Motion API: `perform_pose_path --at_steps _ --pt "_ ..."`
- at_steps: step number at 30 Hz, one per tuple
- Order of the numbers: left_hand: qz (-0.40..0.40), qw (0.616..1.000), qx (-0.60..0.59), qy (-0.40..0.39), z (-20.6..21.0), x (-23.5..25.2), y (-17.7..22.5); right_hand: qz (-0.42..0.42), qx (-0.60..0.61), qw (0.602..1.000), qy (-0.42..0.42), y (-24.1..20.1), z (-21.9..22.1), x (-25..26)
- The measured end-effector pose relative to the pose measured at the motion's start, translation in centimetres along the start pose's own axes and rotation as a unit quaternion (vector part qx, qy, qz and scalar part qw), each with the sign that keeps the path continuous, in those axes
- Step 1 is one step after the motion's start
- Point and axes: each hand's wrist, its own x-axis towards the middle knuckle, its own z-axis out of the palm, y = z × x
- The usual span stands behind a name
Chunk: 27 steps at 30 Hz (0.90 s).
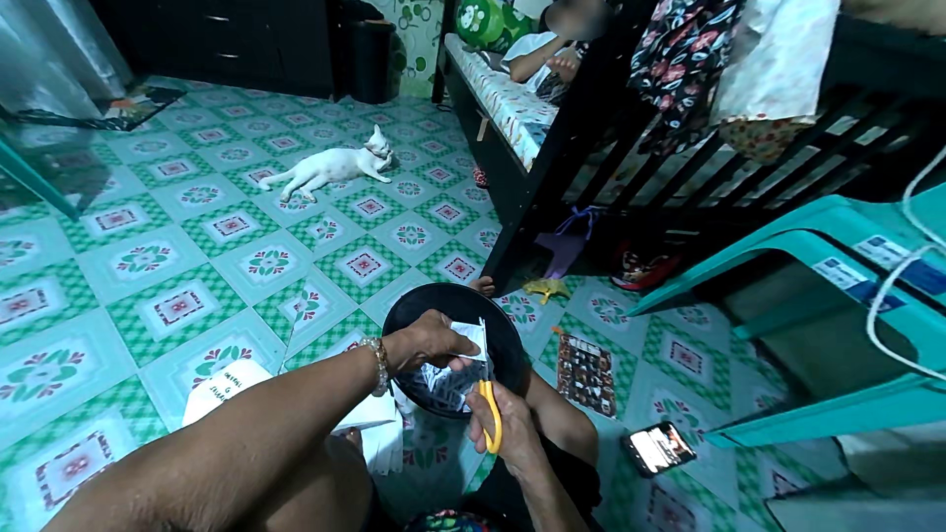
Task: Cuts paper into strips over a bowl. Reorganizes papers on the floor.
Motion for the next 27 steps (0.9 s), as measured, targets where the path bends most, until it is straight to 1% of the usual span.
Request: perform_pose_path --at_steps 4,6,9,11,14,20,25,27 --pt "0.000 1.000 0.020 0.000 -0.1 0.1 -0.2 0.005 0.037 0.999 -0.001 0.3 0.0 -0.1" --pt "0.010 0.999 0.035 0.009 -0.3 0.0 -0.1 0.022 0.046 0.999 -0.018 0.2 -0.1 -0.2" --pt "0.035 0.998 0.039 0.023 -0.9 0.0 0.0 0.046 0.004 0.998 -0.051 -0.2 -0.3 -0.6" --pt "0.051 0.998 0.024 0.033 -1.0 0.0 0.0 0.039 -0.023 0.997 -0.061 0.0 -0.4 -1.0" --pt "0.062 0.997 0.019 0.040 -1.0 0.0 0.0 0.033 -0.026 0.997 -0.067 0.1 -0.4 -1.1" --pt "0.065 0.996 0.046 0.029 -0.7 0.3 -0.1 0.034 -0.046 0.997 -0.058 -0.6 -0.4 -0.6" --pt "0.123 0.990 0.031 0.068 -0.9 0.2 0.0 0.041 -0.051 0.996 -0.057 -0.5 -0.6 -0.8" --pt "0.141 0.986 0.052 0.073 -1.1 0.3 -0.1 0.041 -0.053 0.996 -0.062 -0.4 -0.7 -1.0"
